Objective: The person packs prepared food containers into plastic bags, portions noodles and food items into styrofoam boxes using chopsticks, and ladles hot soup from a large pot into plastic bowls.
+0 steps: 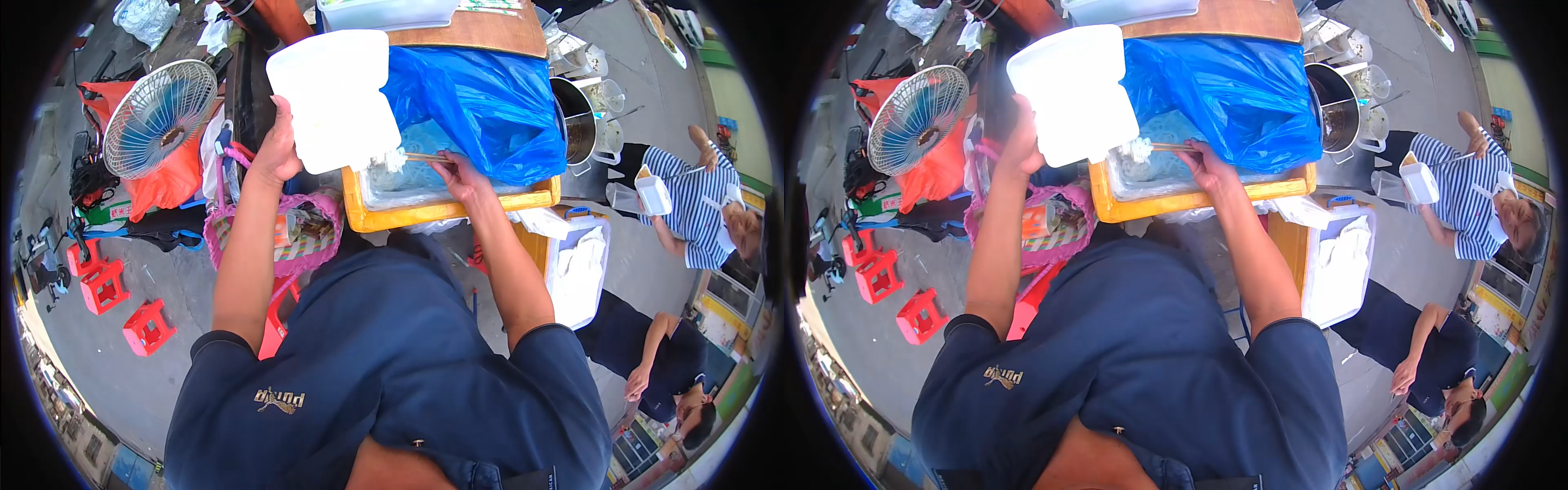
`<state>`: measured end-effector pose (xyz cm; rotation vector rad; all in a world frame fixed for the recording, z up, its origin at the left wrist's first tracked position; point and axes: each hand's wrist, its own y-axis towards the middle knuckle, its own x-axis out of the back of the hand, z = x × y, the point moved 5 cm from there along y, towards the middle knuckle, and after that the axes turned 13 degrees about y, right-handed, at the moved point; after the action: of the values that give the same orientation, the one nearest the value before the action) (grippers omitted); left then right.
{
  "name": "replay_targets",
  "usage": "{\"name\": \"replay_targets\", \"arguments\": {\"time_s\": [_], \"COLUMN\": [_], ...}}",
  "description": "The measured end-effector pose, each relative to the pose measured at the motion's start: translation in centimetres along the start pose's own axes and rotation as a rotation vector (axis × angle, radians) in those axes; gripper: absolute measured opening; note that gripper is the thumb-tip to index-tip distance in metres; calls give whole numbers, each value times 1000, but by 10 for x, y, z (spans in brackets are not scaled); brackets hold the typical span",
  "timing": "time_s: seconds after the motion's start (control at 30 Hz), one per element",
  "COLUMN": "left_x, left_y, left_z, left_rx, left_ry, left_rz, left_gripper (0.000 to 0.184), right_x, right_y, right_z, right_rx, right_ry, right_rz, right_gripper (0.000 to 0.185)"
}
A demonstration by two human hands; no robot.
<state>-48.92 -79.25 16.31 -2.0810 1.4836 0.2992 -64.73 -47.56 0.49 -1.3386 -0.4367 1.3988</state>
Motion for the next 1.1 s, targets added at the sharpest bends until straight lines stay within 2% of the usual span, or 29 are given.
{"name": "replay_targets", "arguments": {"time_s": [0.17, 0.33, 0.57, 0.83, 0.97, 1.1], "left_x": [-2, -5, -16, -15, -21, -34], "left_y": [3, 11, 27, 25, 11, -6], "left_z": [-4, 2, 10, 21, 23, 21], "left_rx": [5, 34, 45, 60, 58, 52], "left_ry": [-25, -23, 10, -4, -7, -98], "left_rz": [34, 66, 162, 229, 233, 321], "left_gripper": [103, 105, 103, 108, 110, 110], "right_x": [-4, 6, -25, -112, -168, -206], "right_y": [-84, -138, -210, -277, -303, -298], "right_z": [13, 37, 61, 84, 80, 33], "right_rx": [133, 162, 198, 182, 436, 725], "right_ry": [116, 110, 87, 76, -158, -718], "right_rz": [55, 87, 128, 492, 566, 468], "right_gripper": [13, 17, 19, 23, 22, 24]}}
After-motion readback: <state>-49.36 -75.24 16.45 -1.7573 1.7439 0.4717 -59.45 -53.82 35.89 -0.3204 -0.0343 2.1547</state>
